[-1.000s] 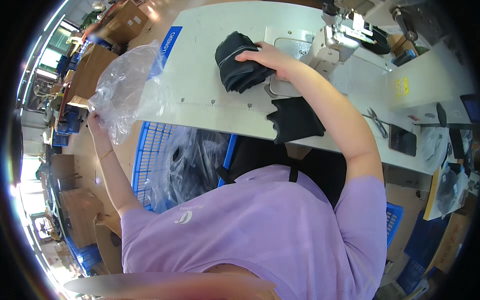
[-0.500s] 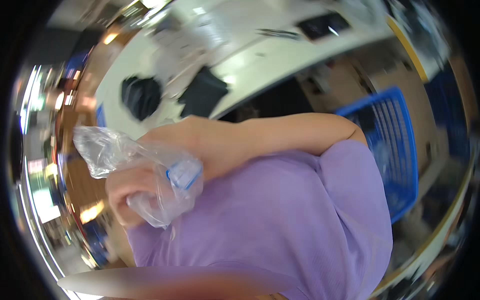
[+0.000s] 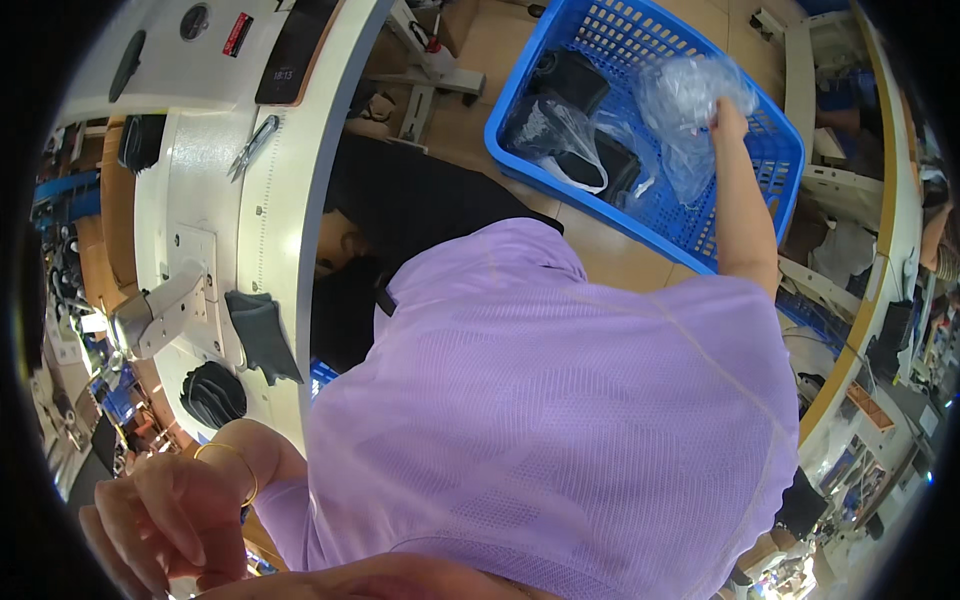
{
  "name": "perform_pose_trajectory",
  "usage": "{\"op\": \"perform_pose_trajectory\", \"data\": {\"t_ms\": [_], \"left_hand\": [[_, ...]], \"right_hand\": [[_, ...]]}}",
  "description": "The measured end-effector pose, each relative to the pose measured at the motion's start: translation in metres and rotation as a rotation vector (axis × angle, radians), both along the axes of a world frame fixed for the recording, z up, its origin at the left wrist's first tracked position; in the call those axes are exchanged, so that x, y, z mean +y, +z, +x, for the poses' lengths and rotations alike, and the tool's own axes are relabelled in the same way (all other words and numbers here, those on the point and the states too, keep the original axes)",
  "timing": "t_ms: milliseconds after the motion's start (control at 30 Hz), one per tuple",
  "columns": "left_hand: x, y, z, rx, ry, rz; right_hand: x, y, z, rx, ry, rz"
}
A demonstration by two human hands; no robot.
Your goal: Sewing and organizing black fabric/leather components for shoe manufacturing using an industrial sewing machine.
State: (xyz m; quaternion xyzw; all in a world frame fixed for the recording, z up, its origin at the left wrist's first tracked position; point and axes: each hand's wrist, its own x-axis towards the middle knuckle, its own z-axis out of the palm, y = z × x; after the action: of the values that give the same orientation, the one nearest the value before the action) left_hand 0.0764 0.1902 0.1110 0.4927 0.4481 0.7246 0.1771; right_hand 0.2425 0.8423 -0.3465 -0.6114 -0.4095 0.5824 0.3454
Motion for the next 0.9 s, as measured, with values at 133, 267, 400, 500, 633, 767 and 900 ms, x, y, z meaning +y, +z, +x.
{"op": "perform_pose_trajectory", "data": {"t_ms": [133, 267, 400, 500, 633, 767, 900], "left_hand": [[0.015, 0.002, -0.016, 0.019, -0.085, 0.044], [0.0, -0.011, -0.008, 0.162, 0.131, 0.204], [-0.053, -0.018, -0.023, 0.397, 0.164, -0.018], [-0.103, -0.043, -0.008, 0.502, 0.841, -0.073], [-0.229, -0.061, -0.004, 0.1, 1.659, -0.214], [-0.339, -0.12, 0.012, -0.343, 2.127, -0.59], [-0.376, -0.184, 0.038, -0.757, 1.888, -0.922]], "right_hand": [[-0.022, -0.04, 0.045, -0.85, 0.234, 0.051], [-0.067, -0.006, -0.004, -1.319, 0.428, 0.61], [-0.151, 0.076, -0.101, -0.548, 0.771, 1.115], [-0.261, 0.144, -0.162, -0.112, 1.18, 1.151], [-0.425, 0.223, -0.198, 0.491, 1.739, 1.278], [-0.566, 0.275, -0.214, 1.085, 1.973, 1.355], [-0.698, 0.294, -0.245, 1.229, 1.998, 1.148]]}}
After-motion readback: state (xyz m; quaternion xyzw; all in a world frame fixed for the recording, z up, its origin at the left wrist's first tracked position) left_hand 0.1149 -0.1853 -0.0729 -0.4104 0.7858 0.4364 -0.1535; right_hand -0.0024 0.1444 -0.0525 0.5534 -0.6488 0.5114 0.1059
